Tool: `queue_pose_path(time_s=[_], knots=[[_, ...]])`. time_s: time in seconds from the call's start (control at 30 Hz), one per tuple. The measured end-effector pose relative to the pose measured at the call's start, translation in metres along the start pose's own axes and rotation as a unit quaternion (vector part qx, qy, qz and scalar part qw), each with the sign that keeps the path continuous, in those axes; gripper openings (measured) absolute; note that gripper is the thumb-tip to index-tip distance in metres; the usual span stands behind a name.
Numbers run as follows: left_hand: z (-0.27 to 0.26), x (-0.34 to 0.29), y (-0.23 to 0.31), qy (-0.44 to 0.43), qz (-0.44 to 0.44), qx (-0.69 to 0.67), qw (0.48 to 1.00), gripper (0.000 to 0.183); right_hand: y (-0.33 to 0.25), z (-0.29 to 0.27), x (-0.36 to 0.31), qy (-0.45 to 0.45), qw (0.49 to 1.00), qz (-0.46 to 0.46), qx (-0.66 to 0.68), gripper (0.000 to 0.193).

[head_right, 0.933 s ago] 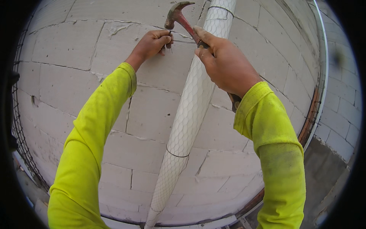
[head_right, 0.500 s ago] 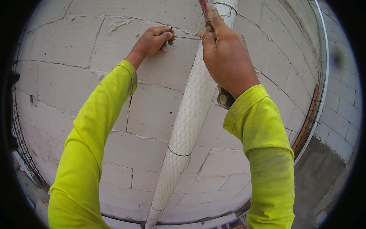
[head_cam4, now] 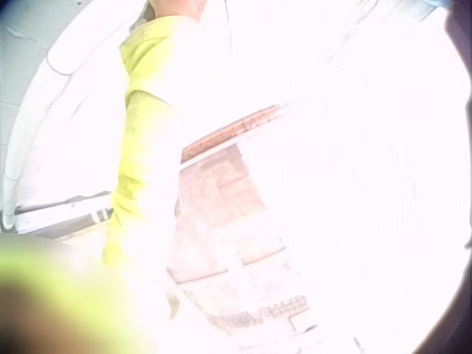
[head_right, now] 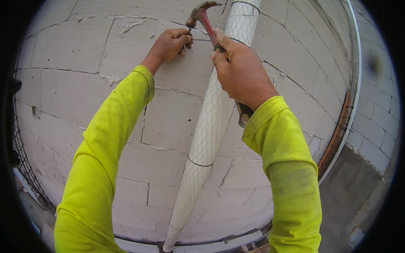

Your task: The person secures a white wire mesh to a white block wall using nails and a hammer, then applies mortar from a bucket with a trowel along the base of the wall. The person works on scaffolding, repeatedly hammering nails and spreading mortar in a linear section.

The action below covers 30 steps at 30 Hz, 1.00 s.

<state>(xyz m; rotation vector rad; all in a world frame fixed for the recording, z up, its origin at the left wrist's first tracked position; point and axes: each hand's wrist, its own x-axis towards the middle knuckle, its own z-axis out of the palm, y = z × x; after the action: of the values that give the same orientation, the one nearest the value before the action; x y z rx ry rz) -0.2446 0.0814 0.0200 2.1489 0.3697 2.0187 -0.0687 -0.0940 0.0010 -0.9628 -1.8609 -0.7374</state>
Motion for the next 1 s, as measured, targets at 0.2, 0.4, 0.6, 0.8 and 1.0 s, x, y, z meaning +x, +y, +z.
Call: queue_pose_path(time_s=[0.2, 0.4, 0.6, 0.8, 1.0], knots=[[0.001, 0.001, -0.001, -0.007, -0.019, -0.023, 1.000, 0.025, -0.002, 0.004, -0.005, -0.068, 0.996, -0.012, -0.061, 0.056], [0.003, 0.000, -0.002, -0.004, -0.010, -0.011, 1.000, 0.024, -0.004, 0.012, -0.010, 0.094, 0.995, -0.043, -0.006, 0.057], [0.003, -0.002, 0.000, 0.003, -0.023, -0.016, 1.000, 0.024, -0.009, 0.015, -0.011, 0.033, 0.999, 0.004, -0.016, 0.057], [0.006, -0.003, -0.001, 0.003, -0.043, -0.043, 0.998, 0.023, -0.009, 0.019, -0.012, 0.029, 0.999, -0.008, -0.030, 0.055], [0.005, -0.004, -0.004, 0.011, -0.034, -0.036, 0.999, 0.023, -0.004, 0.021, -0.015, 0.106, 0.990, -0.050, -0.075, 0.054]])
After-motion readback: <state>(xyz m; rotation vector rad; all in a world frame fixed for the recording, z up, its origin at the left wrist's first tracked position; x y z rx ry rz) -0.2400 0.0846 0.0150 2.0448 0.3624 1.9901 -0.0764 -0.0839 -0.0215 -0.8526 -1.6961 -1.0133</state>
